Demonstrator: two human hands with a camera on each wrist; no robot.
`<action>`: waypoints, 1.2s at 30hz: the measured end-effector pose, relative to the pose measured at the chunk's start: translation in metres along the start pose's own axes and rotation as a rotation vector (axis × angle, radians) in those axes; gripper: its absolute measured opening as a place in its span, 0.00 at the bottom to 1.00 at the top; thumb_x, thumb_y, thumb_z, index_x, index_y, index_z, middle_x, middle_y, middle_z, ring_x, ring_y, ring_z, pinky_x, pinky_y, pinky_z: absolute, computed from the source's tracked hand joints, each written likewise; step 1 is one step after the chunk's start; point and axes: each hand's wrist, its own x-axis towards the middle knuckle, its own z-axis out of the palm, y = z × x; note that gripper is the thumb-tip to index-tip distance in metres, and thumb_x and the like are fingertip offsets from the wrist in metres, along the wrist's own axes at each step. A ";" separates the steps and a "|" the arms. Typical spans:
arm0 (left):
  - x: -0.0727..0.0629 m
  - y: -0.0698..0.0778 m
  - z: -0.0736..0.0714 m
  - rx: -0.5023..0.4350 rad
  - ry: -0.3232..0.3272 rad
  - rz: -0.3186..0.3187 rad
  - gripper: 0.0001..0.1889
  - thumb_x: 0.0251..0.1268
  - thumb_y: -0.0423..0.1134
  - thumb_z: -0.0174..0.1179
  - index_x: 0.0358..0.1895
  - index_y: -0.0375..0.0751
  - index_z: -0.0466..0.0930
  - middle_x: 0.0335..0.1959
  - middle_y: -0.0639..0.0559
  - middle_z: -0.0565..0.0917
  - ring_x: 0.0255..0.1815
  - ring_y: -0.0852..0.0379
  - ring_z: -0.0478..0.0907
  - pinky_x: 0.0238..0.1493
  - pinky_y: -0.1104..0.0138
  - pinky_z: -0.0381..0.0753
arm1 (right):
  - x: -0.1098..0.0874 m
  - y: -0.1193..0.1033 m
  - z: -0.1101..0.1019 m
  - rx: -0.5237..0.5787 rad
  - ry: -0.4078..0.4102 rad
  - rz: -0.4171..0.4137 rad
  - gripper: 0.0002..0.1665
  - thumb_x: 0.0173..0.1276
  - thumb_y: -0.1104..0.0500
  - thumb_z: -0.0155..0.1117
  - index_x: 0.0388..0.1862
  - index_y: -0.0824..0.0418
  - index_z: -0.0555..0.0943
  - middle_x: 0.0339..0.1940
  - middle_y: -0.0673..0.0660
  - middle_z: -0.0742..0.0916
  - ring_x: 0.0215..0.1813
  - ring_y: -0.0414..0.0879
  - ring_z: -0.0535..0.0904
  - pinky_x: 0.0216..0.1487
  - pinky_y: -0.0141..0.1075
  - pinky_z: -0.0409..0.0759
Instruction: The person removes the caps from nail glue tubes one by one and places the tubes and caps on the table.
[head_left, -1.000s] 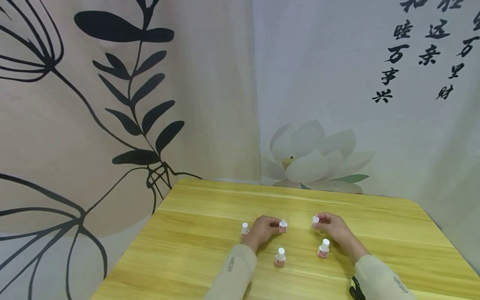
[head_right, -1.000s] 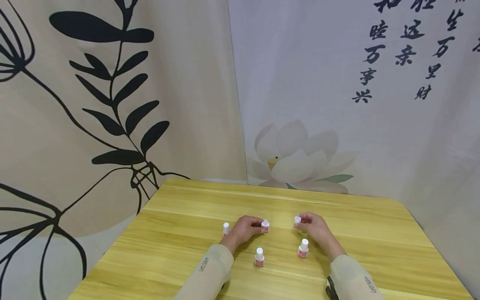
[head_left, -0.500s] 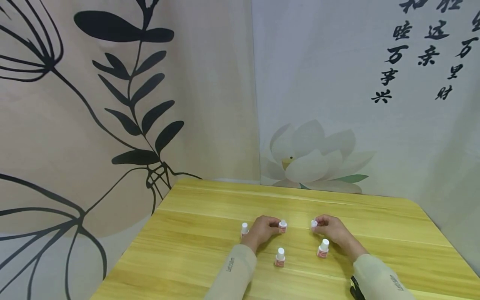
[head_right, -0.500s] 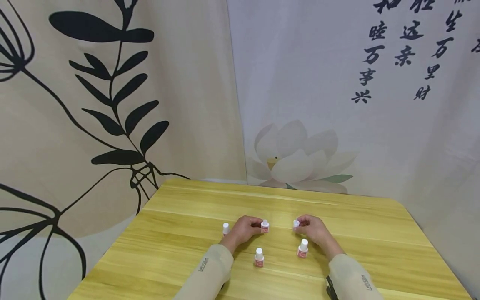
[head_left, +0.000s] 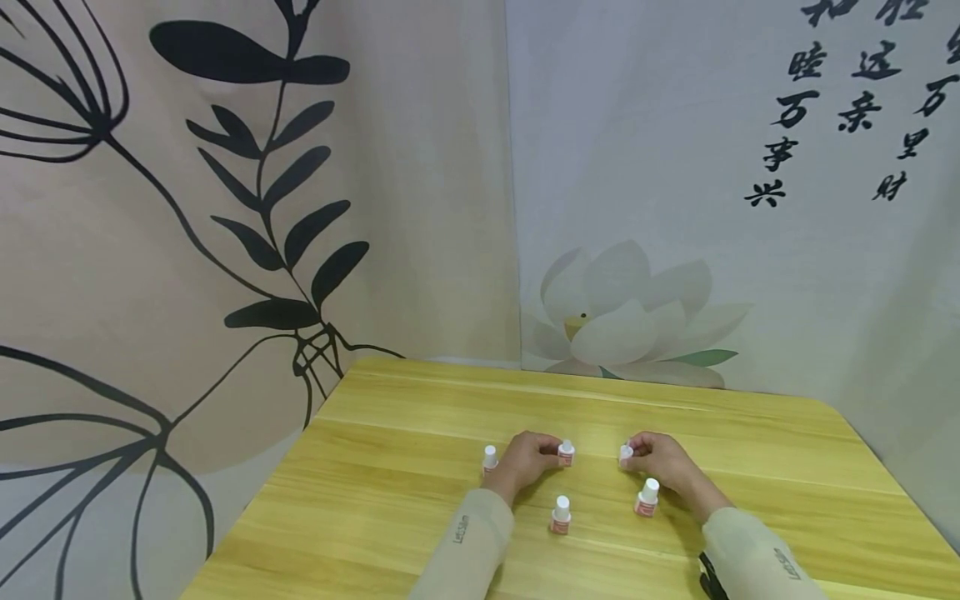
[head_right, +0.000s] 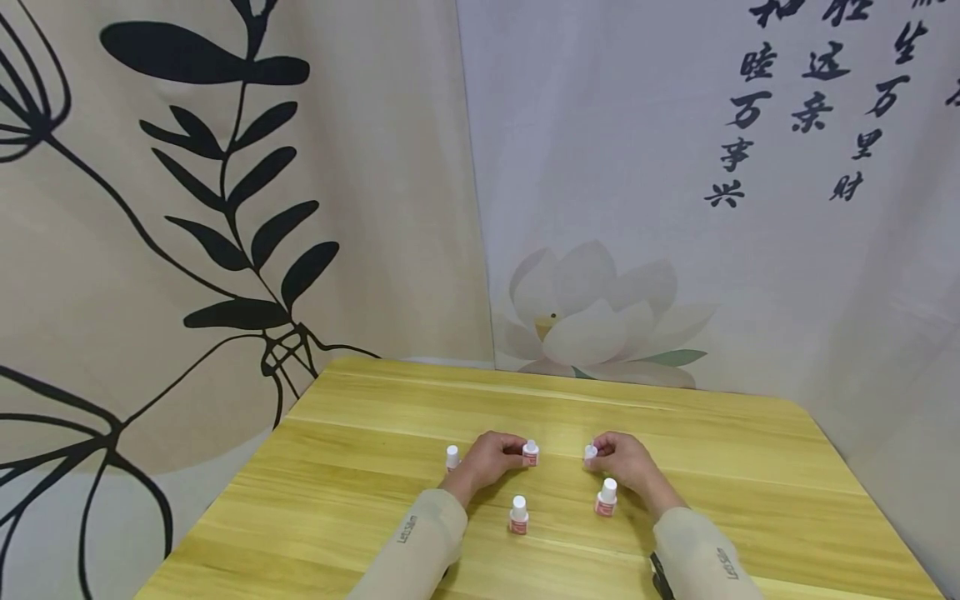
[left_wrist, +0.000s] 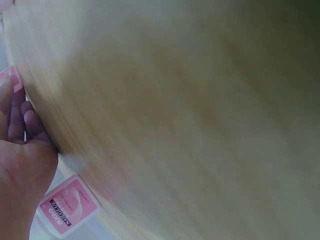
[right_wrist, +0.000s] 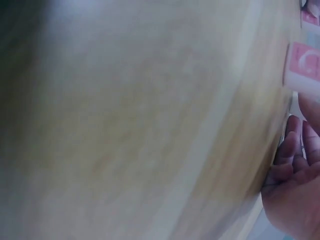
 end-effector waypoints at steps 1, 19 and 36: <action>0.000 0.000 0.000 0.003 0.000 0.000 0.10 0.61 0.39 0.69 0.46 0.46 0.88 0.42 0.58 0.87 0.48 0.58 0.81 0.55 0.61 0.79 | 0.000 0.000 0.000 -0.011 0.002 -0.002 0.17 0.61 0.63 0.74 0.44 0.68 0.79 0.37 0.56 0.82 0.41 0.49 0.75 0.40 0.37 0.76; 0.002 -0.003 0.001 0.022 -0.012 0.007 0.10 0.62 0.38 0.69 0.46 0.46 0.87 0.40 0.59 0.86 0.44 0.61 0.80 0.52 0.63 0.79 | -0.003 0.008 -0.004 0.119 -0.061 -0.040 0.27 0.59 0.71 0.72 0.56 0.74 0.75 0.41 0.60 0.82 0.43 0.49 0.77 0.40 0.35 0.79; 0.001 -0.001 -0.001 -0.004 -0.023 -0.007 0.10 0.62 0.36 0.69 0.47 0.45 0.87 0.41 0.59 0.86 0.45 0.61 0.80 0.53 0.63 0.79 | -0.005 0.010 -0.007 0.150 -0.083 -0.055 0.28 0.62 0.72 0.68 0.61 0.76 0.72 0.42 0.61 0.82 0.43 0.49 0.77 0.41 0.35 0.80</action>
